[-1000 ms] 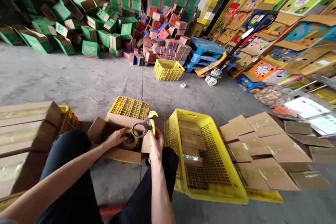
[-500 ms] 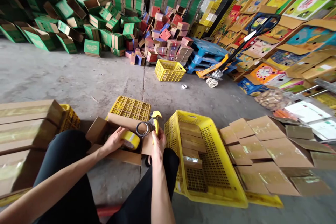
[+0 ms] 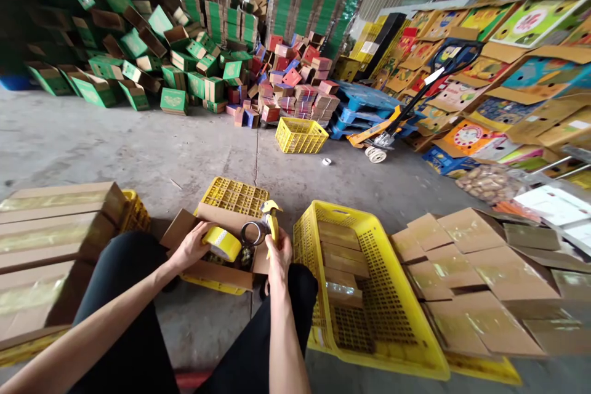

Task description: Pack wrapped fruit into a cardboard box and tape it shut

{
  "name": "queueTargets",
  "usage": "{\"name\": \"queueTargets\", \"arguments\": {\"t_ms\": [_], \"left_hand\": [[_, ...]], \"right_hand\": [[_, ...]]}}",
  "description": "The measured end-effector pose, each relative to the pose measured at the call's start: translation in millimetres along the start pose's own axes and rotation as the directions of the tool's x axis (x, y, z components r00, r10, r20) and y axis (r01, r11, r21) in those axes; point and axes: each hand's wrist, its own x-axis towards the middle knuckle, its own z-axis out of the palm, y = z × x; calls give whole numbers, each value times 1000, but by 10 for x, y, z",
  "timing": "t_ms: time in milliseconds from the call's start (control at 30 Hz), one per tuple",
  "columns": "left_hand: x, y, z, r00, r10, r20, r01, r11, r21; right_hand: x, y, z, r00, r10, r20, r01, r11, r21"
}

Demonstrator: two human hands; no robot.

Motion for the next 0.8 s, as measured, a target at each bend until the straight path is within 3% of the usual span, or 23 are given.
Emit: {"name": "queueTargets", "arguments": {"t_ms": [233, 433, 667, 800], "left_hand": [[5, 119, 46, 971, -164, 173, 221, 894, -390], [57, 321, 20, 929, -298, 220, 368, 804, -468], [93, 541, -86, 925, -300, 233, 379, 766, -520], [77, 492, 18, 925, -341, 168, 376, 761, -529]], "right_hand": [[-109, -59, 107, 976, -10, 215, 23, 998, -58], [-133, -53, 203, 950, 61, 307, -49, 998, -49], [-138, -96, 290, 878, 285, 384, -336, 939, 73], [-168, -85, 302, 856, 322, 404, -373, 926, 53]]}}
